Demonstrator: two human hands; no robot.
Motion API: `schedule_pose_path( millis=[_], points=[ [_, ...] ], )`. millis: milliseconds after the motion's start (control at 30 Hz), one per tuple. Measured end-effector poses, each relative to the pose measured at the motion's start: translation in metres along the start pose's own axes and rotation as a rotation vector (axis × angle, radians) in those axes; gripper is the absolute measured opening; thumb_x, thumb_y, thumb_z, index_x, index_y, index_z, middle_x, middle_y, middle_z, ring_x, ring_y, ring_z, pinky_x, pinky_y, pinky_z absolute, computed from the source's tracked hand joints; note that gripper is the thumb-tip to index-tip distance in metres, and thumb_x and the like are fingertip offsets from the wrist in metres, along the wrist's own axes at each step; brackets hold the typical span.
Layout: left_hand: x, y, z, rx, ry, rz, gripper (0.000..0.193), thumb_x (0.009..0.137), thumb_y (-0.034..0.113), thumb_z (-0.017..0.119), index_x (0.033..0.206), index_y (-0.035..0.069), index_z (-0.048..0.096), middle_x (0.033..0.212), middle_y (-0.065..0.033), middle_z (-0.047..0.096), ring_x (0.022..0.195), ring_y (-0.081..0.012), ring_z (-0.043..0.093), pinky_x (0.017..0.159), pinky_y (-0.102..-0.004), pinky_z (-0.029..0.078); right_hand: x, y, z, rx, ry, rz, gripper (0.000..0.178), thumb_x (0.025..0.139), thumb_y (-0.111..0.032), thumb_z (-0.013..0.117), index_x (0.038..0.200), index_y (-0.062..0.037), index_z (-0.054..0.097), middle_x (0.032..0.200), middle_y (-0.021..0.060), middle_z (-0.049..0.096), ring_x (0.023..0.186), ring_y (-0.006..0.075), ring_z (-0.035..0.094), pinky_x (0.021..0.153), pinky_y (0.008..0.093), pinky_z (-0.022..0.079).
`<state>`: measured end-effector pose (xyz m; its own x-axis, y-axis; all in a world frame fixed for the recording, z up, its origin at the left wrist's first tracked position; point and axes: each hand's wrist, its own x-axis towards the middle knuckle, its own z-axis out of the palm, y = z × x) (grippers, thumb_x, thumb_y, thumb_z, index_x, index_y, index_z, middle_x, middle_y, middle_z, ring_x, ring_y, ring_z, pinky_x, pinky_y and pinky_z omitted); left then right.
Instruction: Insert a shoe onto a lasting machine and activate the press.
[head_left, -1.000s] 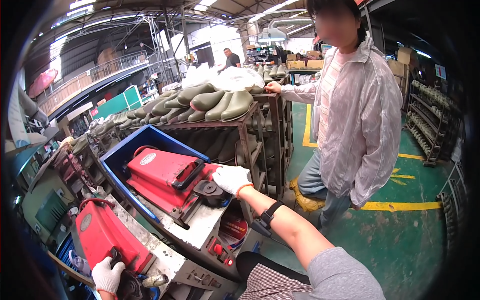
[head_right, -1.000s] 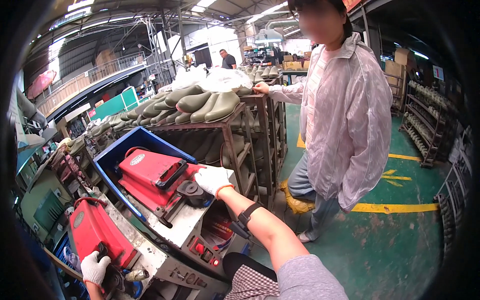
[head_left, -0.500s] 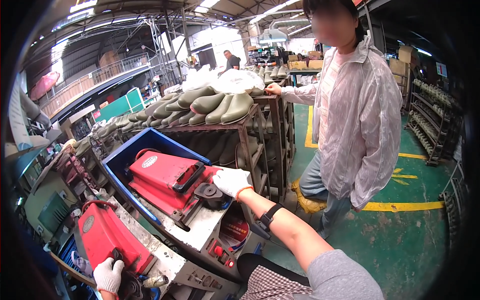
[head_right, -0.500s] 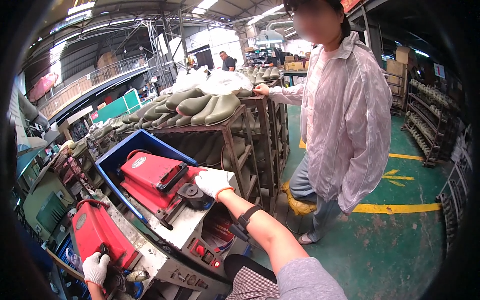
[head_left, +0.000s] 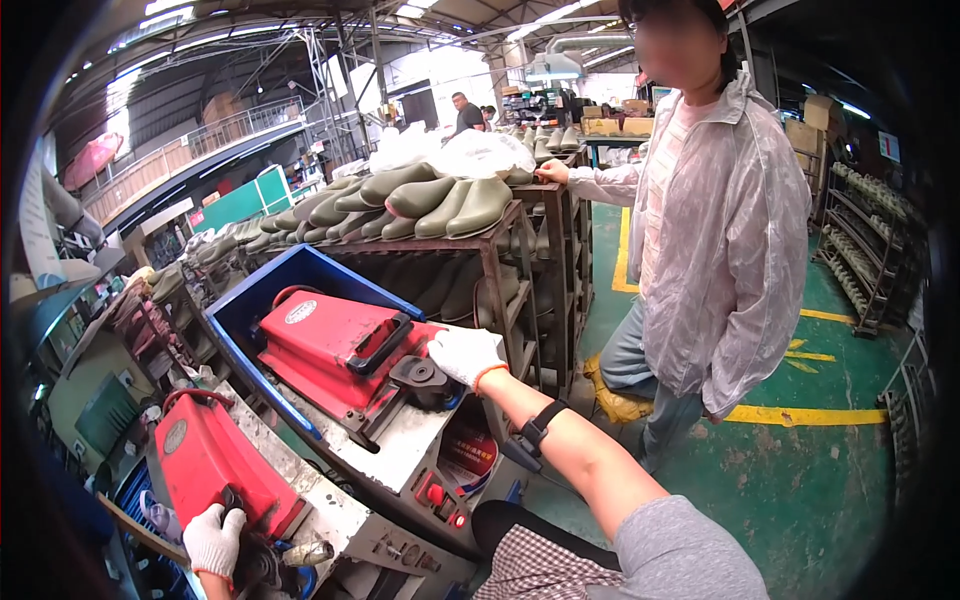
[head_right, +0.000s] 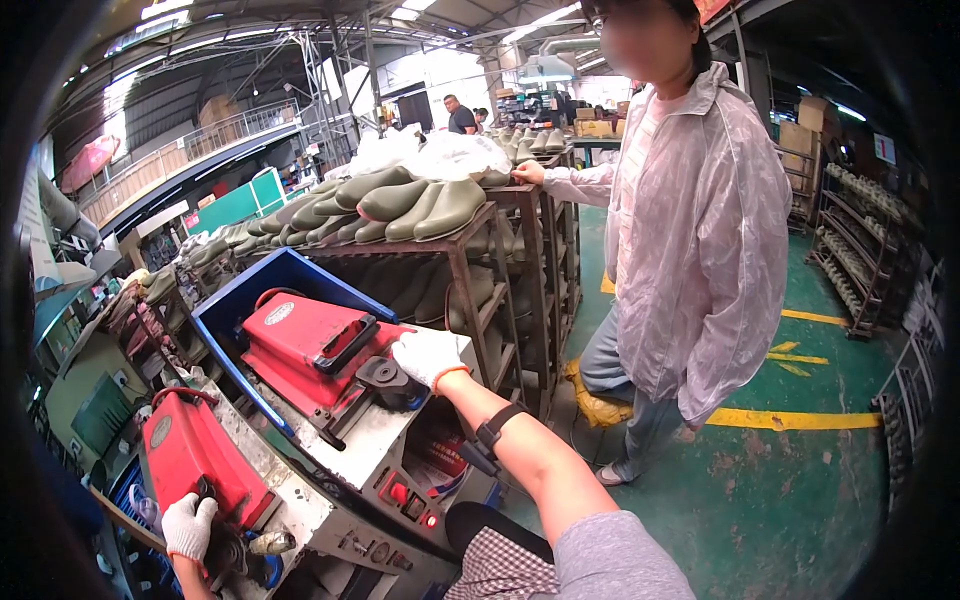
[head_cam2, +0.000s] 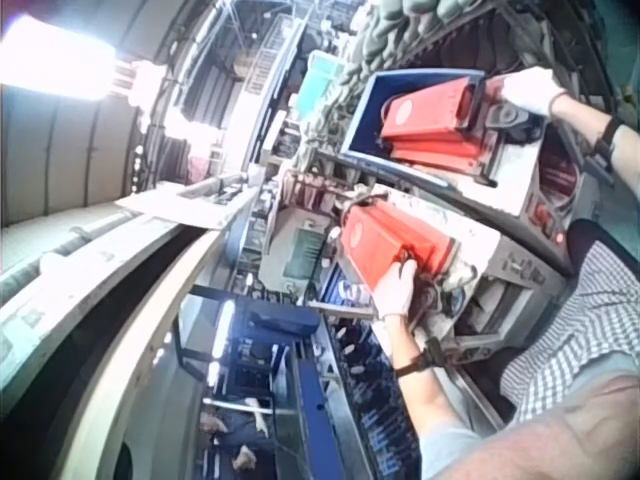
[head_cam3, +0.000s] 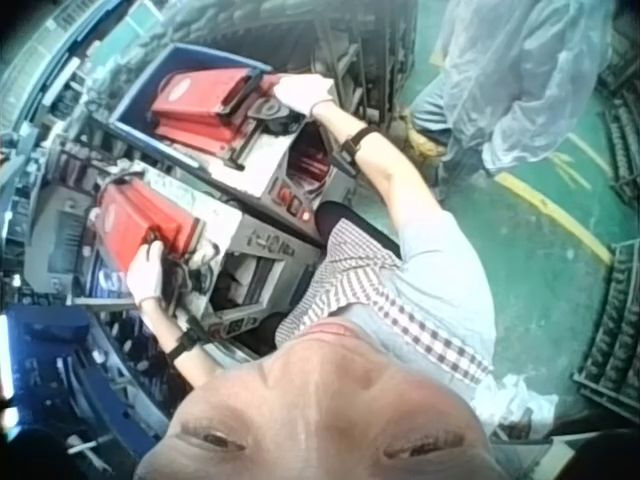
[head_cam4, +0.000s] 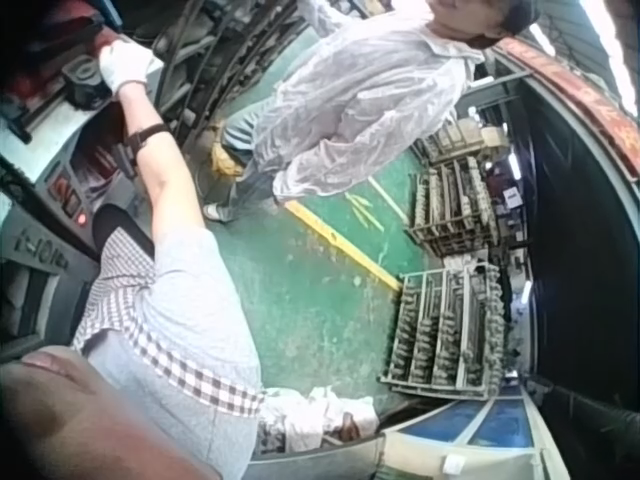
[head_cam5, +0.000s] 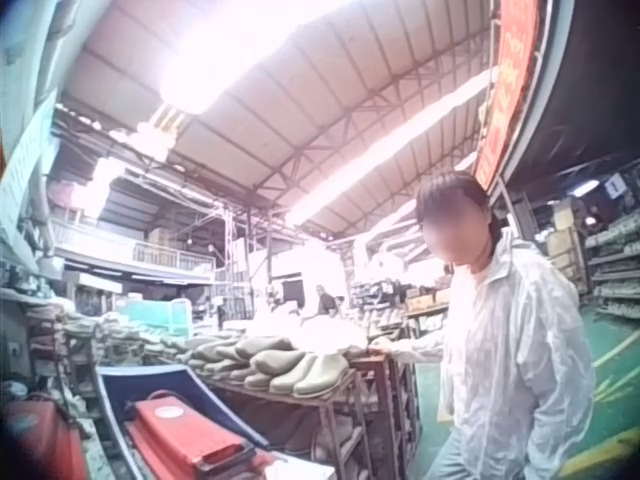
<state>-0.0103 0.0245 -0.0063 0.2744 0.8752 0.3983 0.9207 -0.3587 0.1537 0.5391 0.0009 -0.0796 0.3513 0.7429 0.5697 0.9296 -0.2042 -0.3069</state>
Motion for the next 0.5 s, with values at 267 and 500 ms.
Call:
schedule_pose_path(
  millis=[267, 500],
  points=[
    [0.0000, 0.0052, -0.0030, 0.052, -0.010, -0.007, 0.042, 0.087, 0.045, 0.073, 0.088, 0.004, 0.075, 0.078, -0.0248, 0.070, 0.079, -0.0444, 0.071, 0.072, -0.0509, 0.054, 0.0011, -0.0002, 0.0006, -0.020, -0.041, 0.022, 0.041, 0.101, -0.038, 0.046, 0.095, -0.0107, 0.076, 0.098, 0.0143, 0.078, 0.089, 0.0361, 0.075, 0.078, 0.0496, 0.058],
    [-0.0006, 0.0070, -0.0030, 0.025, -0.014, -0.028, 0.042, 0.086, 0.044, 0.070, 0.087, 0.002, 0.074, 0.079, -0.0253, 0.069, 0.080, -0.0435, 0.071, 0.073, -0.0497, 0.053, 0.0010, 0.0022, 0.0039, -0.028, -0.011, -0.011, 0.041, 0.101, -0.038, 0.046, 0.095, -0.0099, 0.075, 0.097, 0.0144, 0.077, 0.087, 0.0361, 0.074, 0.078, 0.0496, 0.058]
  ],
)
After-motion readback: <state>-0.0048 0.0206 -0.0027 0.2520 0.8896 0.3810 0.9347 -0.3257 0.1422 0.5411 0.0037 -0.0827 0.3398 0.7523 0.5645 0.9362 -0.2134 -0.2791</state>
